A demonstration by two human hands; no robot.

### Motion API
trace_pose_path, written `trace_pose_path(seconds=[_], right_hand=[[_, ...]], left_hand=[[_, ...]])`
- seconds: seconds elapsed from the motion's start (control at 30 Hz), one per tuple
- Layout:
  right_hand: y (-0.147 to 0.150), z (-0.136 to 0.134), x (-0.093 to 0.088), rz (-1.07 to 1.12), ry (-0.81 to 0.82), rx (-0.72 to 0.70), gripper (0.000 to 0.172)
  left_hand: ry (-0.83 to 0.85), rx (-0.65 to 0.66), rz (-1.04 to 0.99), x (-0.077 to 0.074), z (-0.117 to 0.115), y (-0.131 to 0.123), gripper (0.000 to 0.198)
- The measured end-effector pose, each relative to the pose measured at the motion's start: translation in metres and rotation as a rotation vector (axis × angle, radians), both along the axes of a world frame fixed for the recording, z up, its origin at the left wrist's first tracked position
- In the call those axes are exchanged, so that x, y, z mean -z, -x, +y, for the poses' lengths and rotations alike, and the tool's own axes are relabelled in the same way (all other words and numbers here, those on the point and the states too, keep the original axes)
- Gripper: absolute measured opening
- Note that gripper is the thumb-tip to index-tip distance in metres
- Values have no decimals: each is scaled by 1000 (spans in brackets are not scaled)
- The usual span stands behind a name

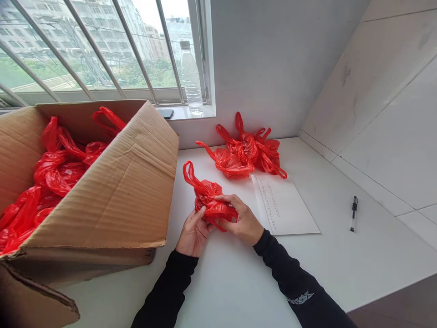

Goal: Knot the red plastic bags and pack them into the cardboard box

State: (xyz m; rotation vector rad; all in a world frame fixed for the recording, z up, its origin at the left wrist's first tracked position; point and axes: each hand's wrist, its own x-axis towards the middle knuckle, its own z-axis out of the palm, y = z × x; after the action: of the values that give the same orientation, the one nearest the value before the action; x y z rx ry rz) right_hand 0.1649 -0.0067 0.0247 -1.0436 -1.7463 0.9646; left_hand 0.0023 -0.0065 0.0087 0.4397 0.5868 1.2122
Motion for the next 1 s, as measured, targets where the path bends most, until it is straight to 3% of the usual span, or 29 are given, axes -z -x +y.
trace_pose_path(seconds=[0.1,0.3,0.63,0.87,1.0], right_hand=[[0,2,2,43,16,59,38],[-3,1,-3,43,73,-13,42],[1,2,3,89,25,74,23],[1,1,1,47,1,30,40],[4,0,2,16,-36,71,39]], left_hand=[[-5,28,6,-1,0,-1,43],[-34,61,50,1,0,-1,48],[-44,65,102,1,0,-1,52],[-29,44,118,5,2,-2,53],[7,21,142,7,2,-2,54]])
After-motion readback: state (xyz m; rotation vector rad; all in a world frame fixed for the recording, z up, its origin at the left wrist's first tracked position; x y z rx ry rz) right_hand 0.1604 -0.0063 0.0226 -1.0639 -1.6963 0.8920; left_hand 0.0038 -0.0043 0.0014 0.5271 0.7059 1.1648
